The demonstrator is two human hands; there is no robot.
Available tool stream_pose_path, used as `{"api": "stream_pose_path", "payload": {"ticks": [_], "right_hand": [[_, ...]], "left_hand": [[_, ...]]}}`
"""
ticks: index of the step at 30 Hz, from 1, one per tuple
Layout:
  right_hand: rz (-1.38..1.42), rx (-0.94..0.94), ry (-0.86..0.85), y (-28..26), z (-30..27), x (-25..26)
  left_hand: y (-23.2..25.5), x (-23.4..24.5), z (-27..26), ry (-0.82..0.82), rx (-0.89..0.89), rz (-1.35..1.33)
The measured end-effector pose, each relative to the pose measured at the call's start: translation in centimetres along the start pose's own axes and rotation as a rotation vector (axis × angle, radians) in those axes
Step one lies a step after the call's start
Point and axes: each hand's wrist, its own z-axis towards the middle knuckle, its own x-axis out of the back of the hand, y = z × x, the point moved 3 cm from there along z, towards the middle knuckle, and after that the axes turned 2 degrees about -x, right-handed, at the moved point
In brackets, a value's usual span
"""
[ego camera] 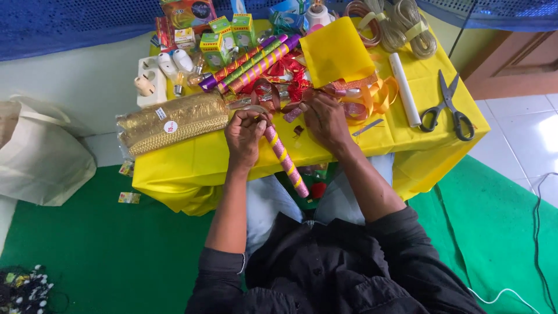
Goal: A person is wrapping a cylindrical object with decorative paper and securing it with tape as part of a handicraft task.
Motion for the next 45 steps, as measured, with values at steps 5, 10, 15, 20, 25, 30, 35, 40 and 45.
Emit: {"api": "stream_pose_path", "payload": {"ticks": [5,10,15,20,25,30,35,40,45], "right_hand": [[-0.001,-0.022,-0.017,-0.2,0.1,0.2],[0.033,-0.051,-0.040,-0.5,0.5,0.4],[0.237,-0.193,-0.056,-1.2,0.4,1.4],[0.552,-0.225,-0.075,-2.5,2.0,2.7],[0.757,-0.220,-0.138,-1.1,0.6,1.9],[0.837,-0.350,-0.218,0.1,-0.1,1.1],[0.814,-0.310,-0.177,-0.3,0.0,1.2],[0.859,-0.336,-0.185,1.0,-0.8,0.2],[0.989,-0.441,0.099,2.8,-1.6,-0.4]], "left_hand": [[-0.7,0.4,0.0,0.047,0.052,-0.084],[1.1,-0.8,2.7,0.080,0.138,-0.052],[2.3,-5.5,6.8,-0.001,0.150,-0.046],[-0.5,-6.4,7.9,-0.032,0.197,-0.025],[-1.0,-6.8,7.3,-0.044,0.249,0.004],[-1.3,-5.5,6.5,-0.018,0.307,-0.061],[-1.5,-6.1,6.3,-0.015,0.288,-0.107],[-0.4,-5.6,5.7,0.034,0.258,-0.102],[2.6,-3.9,4.3,0.033,0.161,-0.098]]}}
